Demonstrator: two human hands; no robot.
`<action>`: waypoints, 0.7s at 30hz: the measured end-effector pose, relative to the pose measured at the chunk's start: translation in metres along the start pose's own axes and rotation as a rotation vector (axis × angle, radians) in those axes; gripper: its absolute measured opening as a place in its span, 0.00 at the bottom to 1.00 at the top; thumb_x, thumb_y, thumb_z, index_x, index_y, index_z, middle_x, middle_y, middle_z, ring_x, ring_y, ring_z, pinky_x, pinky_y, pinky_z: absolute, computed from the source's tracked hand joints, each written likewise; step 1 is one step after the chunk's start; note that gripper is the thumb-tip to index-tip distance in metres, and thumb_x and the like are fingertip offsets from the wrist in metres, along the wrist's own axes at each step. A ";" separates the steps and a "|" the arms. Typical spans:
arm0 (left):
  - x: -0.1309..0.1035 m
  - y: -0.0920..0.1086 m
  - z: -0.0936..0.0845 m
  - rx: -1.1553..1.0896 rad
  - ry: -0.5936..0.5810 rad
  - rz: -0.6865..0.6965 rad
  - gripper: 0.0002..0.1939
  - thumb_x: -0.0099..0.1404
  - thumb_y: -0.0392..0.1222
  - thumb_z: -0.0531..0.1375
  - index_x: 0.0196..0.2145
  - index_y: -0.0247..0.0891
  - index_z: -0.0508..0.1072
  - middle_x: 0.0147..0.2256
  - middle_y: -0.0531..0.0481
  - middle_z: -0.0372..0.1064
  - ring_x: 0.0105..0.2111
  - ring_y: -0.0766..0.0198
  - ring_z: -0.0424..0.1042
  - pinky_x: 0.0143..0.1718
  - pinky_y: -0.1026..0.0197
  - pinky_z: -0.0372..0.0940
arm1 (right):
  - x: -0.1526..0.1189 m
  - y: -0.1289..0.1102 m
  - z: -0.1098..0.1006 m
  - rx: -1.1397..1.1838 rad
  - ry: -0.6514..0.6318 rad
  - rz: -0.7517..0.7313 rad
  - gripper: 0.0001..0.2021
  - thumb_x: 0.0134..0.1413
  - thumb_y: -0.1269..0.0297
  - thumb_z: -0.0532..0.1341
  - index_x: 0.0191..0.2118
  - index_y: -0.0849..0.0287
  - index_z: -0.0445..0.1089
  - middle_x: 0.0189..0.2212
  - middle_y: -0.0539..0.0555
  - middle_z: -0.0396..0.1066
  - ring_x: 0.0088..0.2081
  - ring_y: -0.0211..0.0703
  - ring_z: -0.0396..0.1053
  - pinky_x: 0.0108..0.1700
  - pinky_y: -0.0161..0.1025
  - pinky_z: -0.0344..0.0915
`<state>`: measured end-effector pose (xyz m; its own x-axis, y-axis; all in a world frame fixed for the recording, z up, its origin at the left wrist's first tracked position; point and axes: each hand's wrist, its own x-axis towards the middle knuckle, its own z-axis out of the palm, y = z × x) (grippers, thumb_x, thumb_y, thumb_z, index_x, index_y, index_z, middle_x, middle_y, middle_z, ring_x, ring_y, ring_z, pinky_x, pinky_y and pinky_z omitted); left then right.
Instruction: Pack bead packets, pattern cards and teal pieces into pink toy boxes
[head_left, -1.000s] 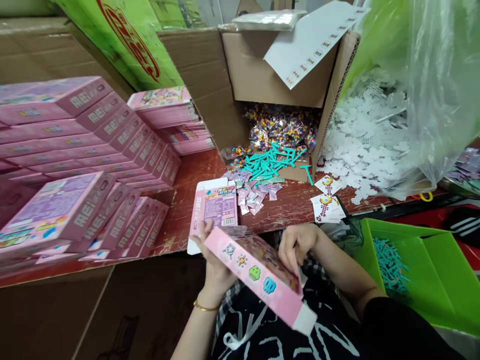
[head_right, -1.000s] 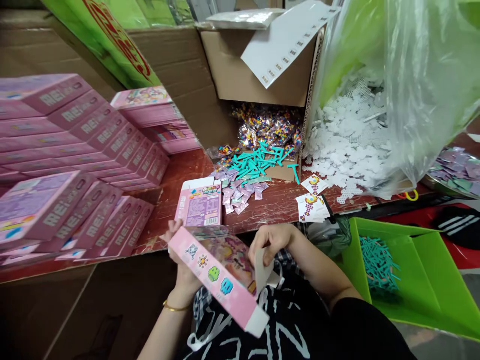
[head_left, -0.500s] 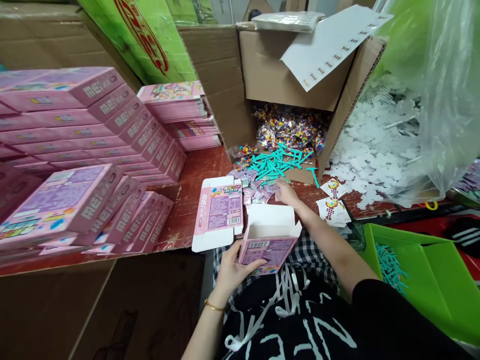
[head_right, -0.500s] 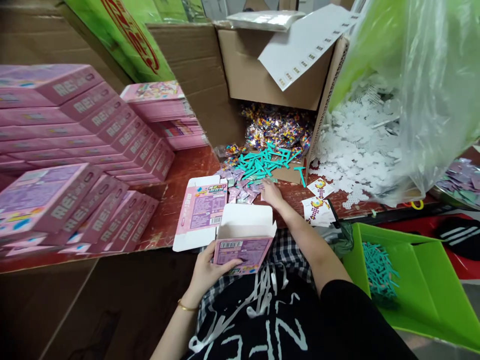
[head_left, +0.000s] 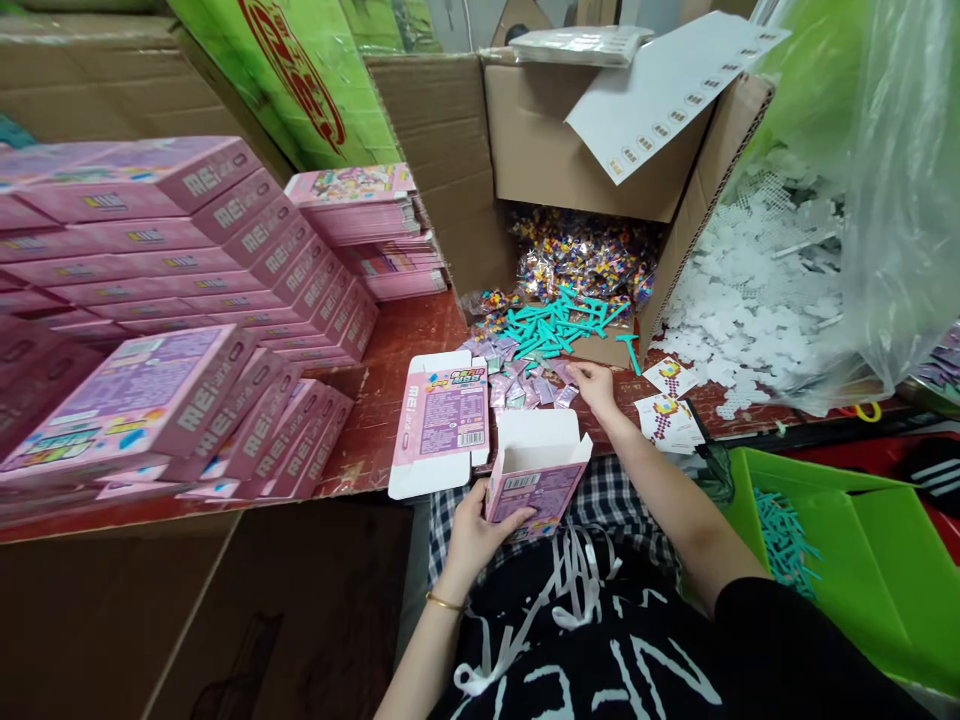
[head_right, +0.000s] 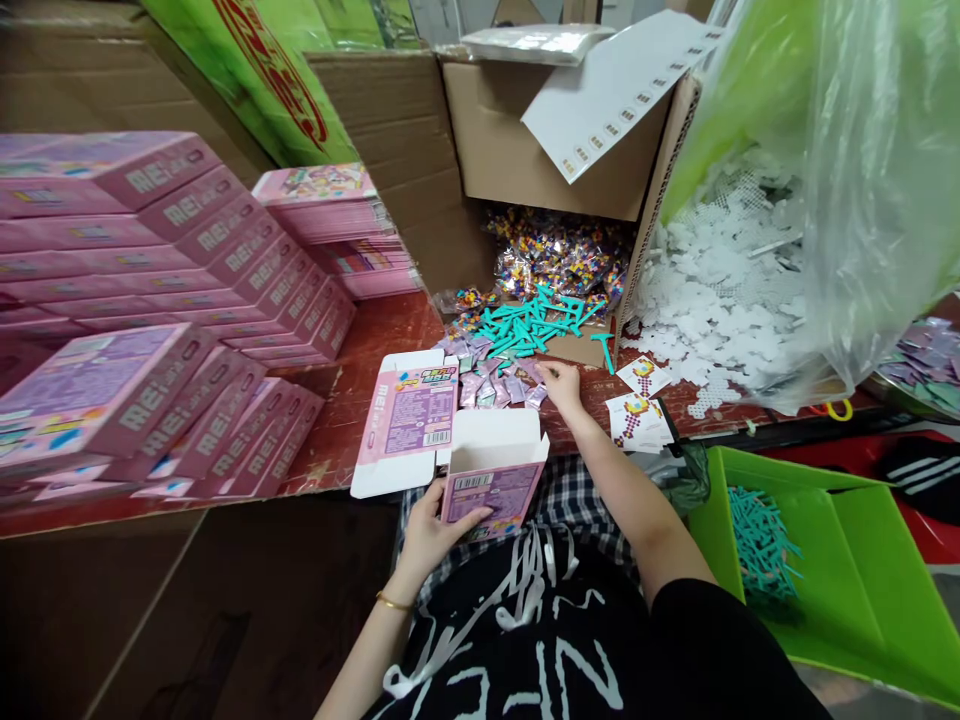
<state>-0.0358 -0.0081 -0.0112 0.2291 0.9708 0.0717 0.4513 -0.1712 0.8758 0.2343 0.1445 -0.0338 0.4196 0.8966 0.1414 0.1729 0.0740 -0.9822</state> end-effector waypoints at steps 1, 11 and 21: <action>0.000 0.000 0.000 -0.004 0.000 -0.007 0.21 0.52 0.51 0.69 0.39 0.36 0.71 0.35 0.48 0.75 0.34 0.60 0.74 0.38 0.59 0.69 | 0.002 0.000 0.000 0.030 0.001 0.032 0.13 0.51 0.55 0.63 0.33 0.62 0.75 0.34 0.59 0.78 0.38 0.49 0.76 0.43 0.46 0.72; 0.001 0.000 -0.005 -0.018 0.041 -0.126 0.24 0.50 0.52 0.69 0.40 0.37 0.72 0.37 0.46 0.77 0.36 0.56 0.76 0.41 0.54 0.71 | -0.033 -0.057 -0.016 0.151 -0.047 -0.085 0.18 0.51 0.48 0.63 0.36 0.60 0.75 0.32 0.55 0.77 0.33 0.43 0.74 0.36 0.39 0.70; 0.024 0.012 -0.044 -0.275 0.352 -0.372 0.30 0.47 0.52 0.70 0.45 0.34 0.71 0.41 0.42 0.77 0.35 0.55 0.77 0.41 0.51 0.74 | -0.051 -0.076 -0.060 -0.263 -0.150 -0.175 0.14 0.58 0.56 0.61 0.44 0.58 0.75 0.42 0.55 0.76 0.43 0.43 0.71 0.49 0.39 0.66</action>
<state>-0.0629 0.0210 0.0225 -0.2235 0.9629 -0.1515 0.1951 0.1965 0.9609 0.2527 0.0667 0.0412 0.2312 0.9360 0.2654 0.4621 0.1345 -0.8766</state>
